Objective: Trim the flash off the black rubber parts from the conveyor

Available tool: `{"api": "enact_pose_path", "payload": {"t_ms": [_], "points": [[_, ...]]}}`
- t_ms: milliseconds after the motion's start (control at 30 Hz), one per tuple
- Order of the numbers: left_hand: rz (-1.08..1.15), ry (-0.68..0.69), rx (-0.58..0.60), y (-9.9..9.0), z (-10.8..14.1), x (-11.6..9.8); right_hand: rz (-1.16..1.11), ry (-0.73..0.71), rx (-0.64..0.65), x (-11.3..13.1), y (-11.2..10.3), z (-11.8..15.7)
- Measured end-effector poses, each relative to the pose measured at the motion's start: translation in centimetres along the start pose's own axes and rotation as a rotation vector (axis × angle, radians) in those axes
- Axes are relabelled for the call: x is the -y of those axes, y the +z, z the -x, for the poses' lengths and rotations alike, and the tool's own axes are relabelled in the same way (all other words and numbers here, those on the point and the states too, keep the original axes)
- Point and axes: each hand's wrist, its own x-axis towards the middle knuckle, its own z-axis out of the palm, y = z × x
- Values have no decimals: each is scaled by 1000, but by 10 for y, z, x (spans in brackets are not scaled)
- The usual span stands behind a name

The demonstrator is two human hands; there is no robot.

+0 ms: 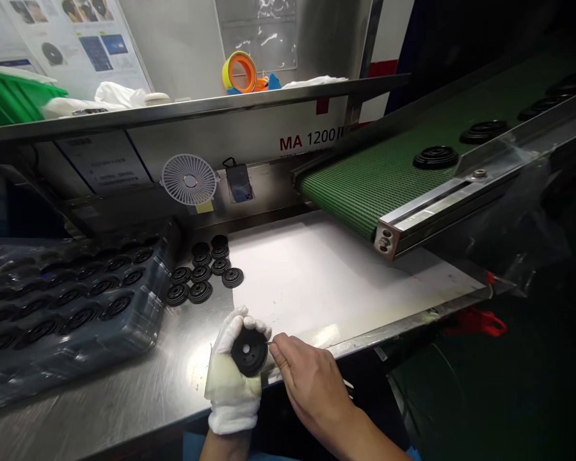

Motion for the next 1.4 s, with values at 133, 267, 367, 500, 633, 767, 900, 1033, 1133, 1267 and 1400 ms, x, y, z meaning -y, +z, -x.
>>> {"api": "enact_pose_path", "payload": {"t_ms": [133,267,367,500,633,767,900,1033,1133,1267,1400], "points": [[-35,16,-19,0,1,0,0,-6,18,3,3,5],[-93,80,-21,-2,3,0,-1,-18,15,9,5,10],[-144,166,33,-5,4,0,-12,-29,3,14,8,12],[-187,259,46,-8,7,2,-39,-32,-24,20,11,15],[-272,396,64,-9,12,5,-63,-45,-35,27,11,19],[-255,409,47,-3,20,2,-73,-61,-44,29,6,22],[-213,120,99,4,33,-12,-97,-88,-50,26,-5,27],[-175,68,127,10,48,-16,-77,-59,-94,24,-18,36],[-181,160,135,18,61,-9,-70,-64,-157,26,-28,49],[-220,305,162,29,88,3,-72,-94,-237,37,-40,74],[-214,448,161,30,122,7,-78,-94,-289,55,-48,99]]}}
